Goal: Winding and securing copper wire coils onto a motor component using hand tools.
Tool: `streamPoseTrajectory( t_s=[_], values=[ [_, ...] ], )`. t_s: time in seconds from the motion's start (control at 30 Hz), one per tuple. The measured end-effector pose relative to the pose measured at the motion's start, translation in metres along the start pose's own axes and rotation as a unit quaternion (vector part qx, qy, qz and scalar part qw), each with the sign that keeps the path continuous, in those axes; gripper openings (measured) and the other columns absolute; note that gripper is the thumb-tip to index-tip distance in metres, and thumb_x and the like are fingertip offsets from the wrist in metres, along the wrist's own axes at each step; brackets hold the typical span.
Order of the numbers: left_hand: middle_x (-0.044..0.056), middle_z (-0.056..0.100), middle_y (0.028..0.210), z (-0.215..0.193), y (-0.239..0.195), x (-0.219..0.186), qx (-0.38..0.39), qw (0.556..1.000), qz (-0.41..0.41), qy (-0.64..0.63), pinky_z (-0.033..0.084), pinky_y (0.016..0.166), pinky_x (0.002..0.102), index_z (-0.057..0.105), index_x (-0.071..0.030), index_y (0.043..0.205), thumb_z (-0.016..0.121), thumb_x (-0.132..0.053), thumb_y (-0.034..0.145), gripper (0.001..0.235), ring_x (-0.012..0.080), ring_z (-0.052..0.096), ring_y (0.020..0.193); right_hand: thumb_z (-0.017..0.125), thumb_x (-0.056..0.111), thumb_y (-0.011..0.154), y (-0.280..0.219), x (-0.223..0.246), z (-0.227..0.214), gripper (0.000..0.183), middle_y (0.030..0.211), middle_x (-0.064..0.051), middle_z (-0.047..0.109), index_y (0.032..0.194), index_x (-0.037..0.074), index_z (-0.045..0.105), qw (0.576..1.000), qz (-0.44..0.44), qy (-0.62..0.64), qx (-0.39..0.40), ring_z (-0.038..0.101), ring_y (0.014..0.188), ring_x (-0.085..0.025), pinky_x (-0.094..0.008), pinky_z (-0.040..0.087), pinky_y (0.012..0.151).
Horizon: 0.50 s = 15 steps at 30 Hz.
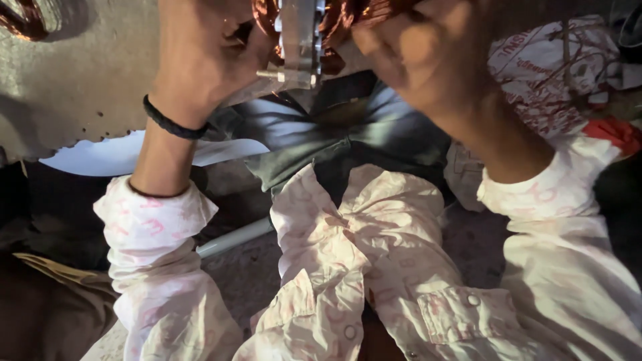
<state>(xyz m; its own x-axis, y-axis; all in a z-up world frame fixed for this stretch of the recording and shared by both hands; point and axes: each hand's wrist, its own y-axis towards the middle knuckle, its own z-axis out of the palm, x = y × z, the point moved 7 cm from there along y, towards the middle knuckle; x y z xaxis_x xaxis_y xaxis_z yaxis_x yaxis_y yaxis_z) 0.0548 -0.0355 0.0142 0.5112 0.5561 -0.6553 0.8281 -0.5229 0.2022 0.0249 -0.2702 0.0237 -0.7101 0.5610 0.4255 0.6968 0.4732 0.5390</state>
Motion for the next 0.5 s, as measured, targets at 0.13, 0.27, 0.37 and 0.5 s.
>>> streamPoseTrajectory(
  t_s=[0.13, 0.27, 0.37, 0.5],
  values=[
    [0.010, 0.059, 0.075, -0.004, 0.001, -0.019, -0.009, 0.988, 0.080, 0.128, 0.043, 0.063, 0.040, 0.070, -0.003, 0.090, 0.073, -0.004, 0.091, 0.004, 0.0294, 0.057, 0.066, 0.082, 0.014, 0.100, 0.000, 0.007, 0.005, 0.009, 0.096, -0.006, 0.071, 0.100, 0.007, 0.076, 0.990, -0.070, -0.104, 0.064, 0.068, 0.085, -0.022, -0.040, 0.052, 0.070],
    [0.011, 0.060, 0.075, -0.003, 0.001, -0.018, 0.021, 0.981, 0.067, 0.183, 0.044, 0.064, 0.042, 0.071, -0.006, 0.087, 0.076, -0.010, 0.090, 0.007, 0.0320, 0.058, 0.070, 0.075, 0.008, 0.097, -0.006, 0.021, 0.006, 0.010, 0.104, -0.007, 0.067, 0.107, 0.009, 0.075, 0.974, -0.127, -0.188, 0.013, 0.063, 0.098, -0.023, -0.036, 0.056, 0.080],
    [0.011, 0.063, 0.085, -0.010, 0.008, -0.031, 0.039, 0.982, 0.067, 0.175, 0.046, 0.068, 0.044, 0.071, -0.004, 0.086, 0.078, -0.011, 0.085, 0.011, 0.0338, 0.061, 0.077, 0.067, 0.000, 0.087, -0.013, 0.023, -0.002, 0.033, 0.109, -0.019, 0.064, 0.118, -0.003, 0.076, 0.996, -0.043, -0.069, -0.041, 0.066, 0.097, -0.032, -0.042, 0.058, 0.080],
    [0.010, 0.066, 0.101, -0.026, 0.014, -0.066, 0.035, 0.980, 0.100, 0.166, 0.048, 0.075, 0.046, 0.073, -0.004, 0.090, 0.078, -0.015, 0.073, 0.022, 0.0338, 0.064, 0.090, 0.063, -0.004, 0.097, -0.019, 0.018, 0.018, 0.020, 0.120, -0.022, 0.062, 0.116, -0.002, 0.070, 0.991, 0.068, -0.031, -0.112, 0.068, 0.106, -0.032, -0.041, 0.059, 0.086]
  ],
)
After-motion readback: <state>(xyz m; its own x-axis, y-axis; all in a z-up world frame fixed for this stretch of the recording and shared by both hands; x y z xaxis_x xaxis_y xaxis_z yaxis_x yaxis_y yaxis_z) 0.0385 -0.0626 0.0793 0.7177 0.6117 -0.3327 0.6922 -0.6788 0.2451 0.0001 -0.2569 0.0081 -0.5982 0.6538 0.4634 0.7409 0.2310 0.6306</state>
